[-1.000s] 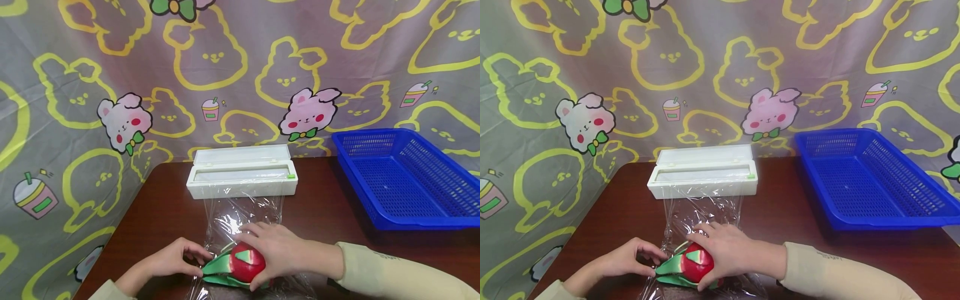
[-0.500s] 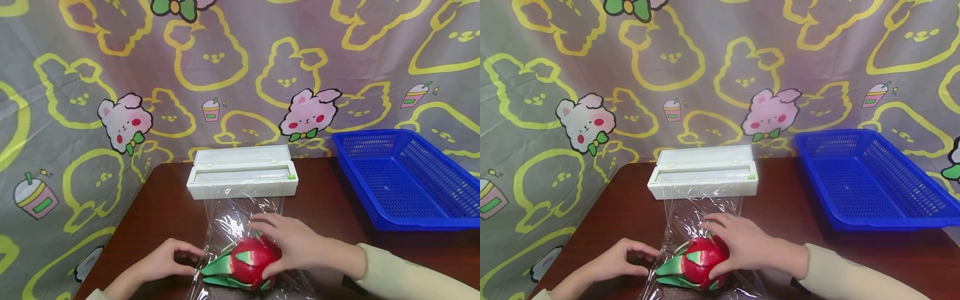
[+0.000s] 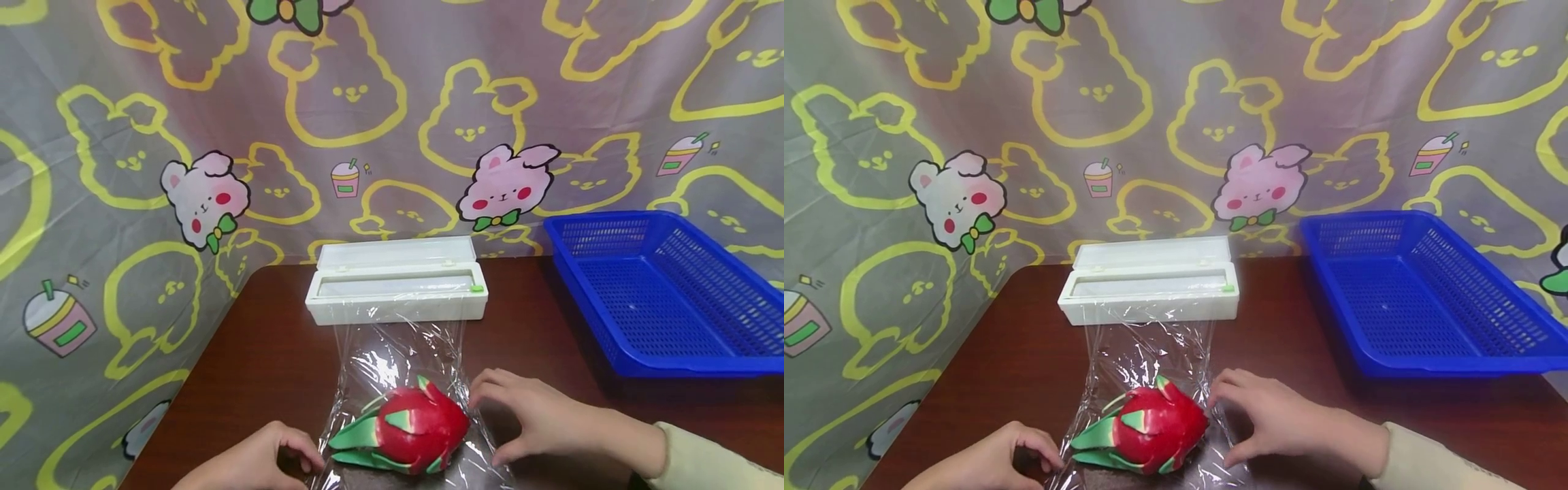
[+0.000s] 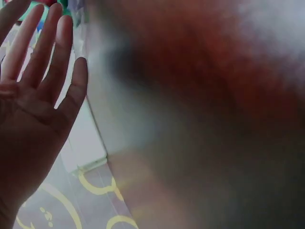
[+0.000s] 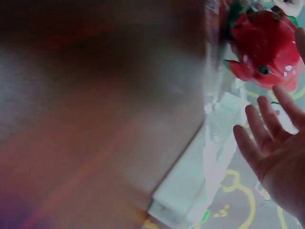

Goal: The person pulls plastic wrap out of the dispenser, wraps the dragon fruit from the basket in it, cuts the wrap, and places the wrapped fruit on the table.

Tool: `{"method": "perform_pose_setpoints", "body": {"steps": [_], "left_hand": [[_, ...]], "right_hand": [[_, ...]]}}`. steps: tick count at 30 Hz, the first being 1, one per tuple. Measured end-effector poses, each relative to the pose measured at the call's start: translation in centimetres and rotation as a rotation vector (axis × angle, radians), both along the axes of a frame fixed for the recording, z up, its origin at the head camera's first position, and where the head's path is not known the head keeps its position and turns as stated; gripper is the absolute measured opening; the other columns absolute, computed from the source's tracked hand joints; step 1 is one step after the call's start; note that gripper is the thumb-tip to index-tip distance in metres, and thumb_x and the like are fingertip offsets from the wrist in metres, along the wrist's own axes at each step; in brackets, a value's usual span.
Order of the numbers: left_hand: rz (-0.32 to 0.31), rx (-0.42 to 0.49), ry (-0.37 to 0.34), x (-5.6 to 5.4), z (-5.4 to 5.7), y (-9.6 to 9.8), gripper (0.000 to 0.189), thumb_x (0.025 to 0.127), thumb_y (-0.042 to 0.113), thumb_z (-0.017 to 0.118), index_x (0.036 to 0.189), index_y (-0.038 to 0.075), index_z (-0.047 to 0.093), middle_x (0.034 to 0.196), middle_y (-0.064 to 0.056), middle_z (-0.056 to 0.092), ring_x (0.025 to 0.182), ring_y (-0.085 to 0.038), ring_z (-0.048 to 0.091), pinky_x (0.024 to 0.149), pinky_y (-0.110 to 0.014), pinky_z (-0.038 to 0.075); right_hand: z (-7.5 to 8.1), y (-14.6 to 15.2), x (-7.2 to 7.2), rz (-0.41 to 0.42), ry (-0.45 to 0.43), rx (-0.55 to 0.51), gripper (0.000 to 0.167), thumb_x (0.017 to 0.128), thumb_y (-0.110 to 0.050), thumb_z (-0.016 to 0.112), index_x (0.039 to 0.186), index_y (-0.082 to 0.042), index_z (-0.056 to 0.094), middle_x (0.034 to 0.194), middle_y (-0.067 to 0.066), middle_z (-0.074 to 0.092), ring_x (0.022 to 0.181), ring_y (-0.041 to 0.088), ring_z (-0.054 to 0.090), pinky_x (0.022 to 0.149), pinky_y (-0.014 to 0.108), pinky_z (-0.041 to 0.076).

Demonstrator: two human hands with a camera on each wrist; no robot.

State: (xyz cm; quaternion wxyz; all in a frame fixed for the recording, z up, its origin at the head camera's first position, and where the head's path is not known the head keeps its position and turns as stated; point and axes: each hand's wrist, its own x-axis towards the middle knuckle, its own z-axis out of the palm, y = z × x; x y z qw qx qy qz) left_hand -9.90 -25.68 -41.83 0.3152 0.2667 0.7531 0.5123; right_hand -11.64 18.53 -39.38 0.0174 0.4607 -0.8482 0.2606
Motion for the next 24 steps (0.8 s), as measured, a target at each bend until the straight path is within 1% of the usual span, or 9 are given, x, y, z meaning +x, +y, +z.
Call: {"method": "perform_pose_setpoints", "body": {"steps": [1,2,3,4,7,11,14,19,24], "left_hand": [[0.008,-0.022,-0.049,0.2,-0.1,0.0,0.021,0.085,0.01,0.075,0.106,0.009,0.075,0.092,-0.009,0.069,0.08,-0.019,0.062,0.07,-0.027,0.053],[0.013,-0.042,-0.08,0.3,-0.2,0.1,0.021,0.086,0.011,0.075,0.107,0.011,0.075,0.092,-0.009,0.068,0.079,-0.019,0.061,0.069,-0.027,0.053],[0.021,-0.061,-0.106,0.4,-0.3,0.2,0.021,0.086,0.012,0.075,0.107,0.012,0.076,0.092,-0.009,0.067,0.078,-0.019,0.06,0.068,-0.026,0.053],[0.023,-0.075,-0.112,0.5,-0.4,0.2,0.022,0.086,0.013,0.075,0.108,0.013,0.076,0.091,-0.009,0.067,0.077,-0.019,0.06,0.066,-0.026,0.052],[0.006,-0.086,-0.092,0.5,-0.5,0.5,0.023,0.086,0.015,0.076,0.109,0.014,0.076,0.092,-0.007,0.066,0.077,-0.017,0.059,0.066,-0.026,0.052],[-0.007,-0.084,-0.087,0.5,-0.4,0.7,0.024,0.085,0.015,0.076,0.109,0.015,0.076,0.092,-0.006,0.065,0.078,-0.017,0.058,0.064,-0.026,0.052],[-0.024,-0.079,-0.08,0.4,-0.4,0.8,0.024,0.085,0.014,0.076,0.108,0.014,0.076,0.094,-0.004,0.066,0.078,-0.015,0.058,0.065,-0.024,0.051],[-0.065,-0.044,-0.071,0.1,-0.6,0.9,0.021,0.085,0.012,0.075,0.107,0.01,0.076,0.097,-0.001,0.068,0.08,-0.011,0.058,0.066,-0.023,0.051],[-0.109,0.0,-0.001,0.1,-1.0,1.2,0.018,0.085,0.011,0.075,0.103,0.006,0.076,0.095,0.002,0.069,0.079,-0.006,0.058,0.067,-0.025,0.053]], "right_hand": [[-0.3,0.2,0.1,0.026,-0.016,-0.003,0.054,0.07,-0.046,0.085,0.114,-0.027,0.058,0.117,-0.015,0.051,0.105,0.008,0.054,0.082,0.031,0.052],[-0.6,0.4,0.1,0.052,-0.03,-0.008,0.053,0.07,-0.044,0.085,0.113,-0.028,0.059,0.117,-0.016,0.051,0.105,0.007,0.054,0.082,0.03,0.051],[-0.9,0.5,0.1,0.076,-0.046,-0.011,0.051,0.07,-0.043,0.086,0.113,-0.028,0.06,0.116,-0.016,0.051,0.105,0.006,0.053,0.083,0.029,0.051],[-1.2,0.7,0.2,0.097,-0.06,-0.015,0.051,0.07,-0.041,0.086,0.112,-0.029,0.06,0.115,-0.016,0.051,0.104,0.006,0.053,0.083,0.028,0.05],[-1.9,0.8,0.3,0.156,-0.072,-0.02,0.05,0.068,-0.036,0.088,0.11,-0.028,0.062,0.112,-0.017,0.052,0.103,0.004,0.052,0.083,0.024,0.049],[-2.6,0.9,0.4,0.204,-0.047,0.003,0.05,0.065,-0.029,0.09,0.107,-0.028,0.063,0.11,-0.019,0.052,0.103,0.002,0.051,0.083,0.021,0.047],[-2.9,0.9,0.6,0.23,-0.056,0.018,0.048,0.065,-0.026,0.09,0.106,-0.028,0.064,0.11,-0.019,0.052,0.104,0.001,0.05,0.083,0.02,0.046],[-3.4,1.0,0.6,0.273,-0.091,0.034,0.042,0.07,-0.028,0.087,0.105,-0.03,0.066,0.11,-0.019,0.052,0.103,-0.001,0.049,0.082,0.016,0.043],[-3.8,1.0,0.5,0.289,-0.082,0.035,0.037,0.07,-0.028,0.087,0.102,-0.03,0.067,0.11,-0.019,0.053,0.104,-0.002,0.048,0.084,0.015,0.041]]}}
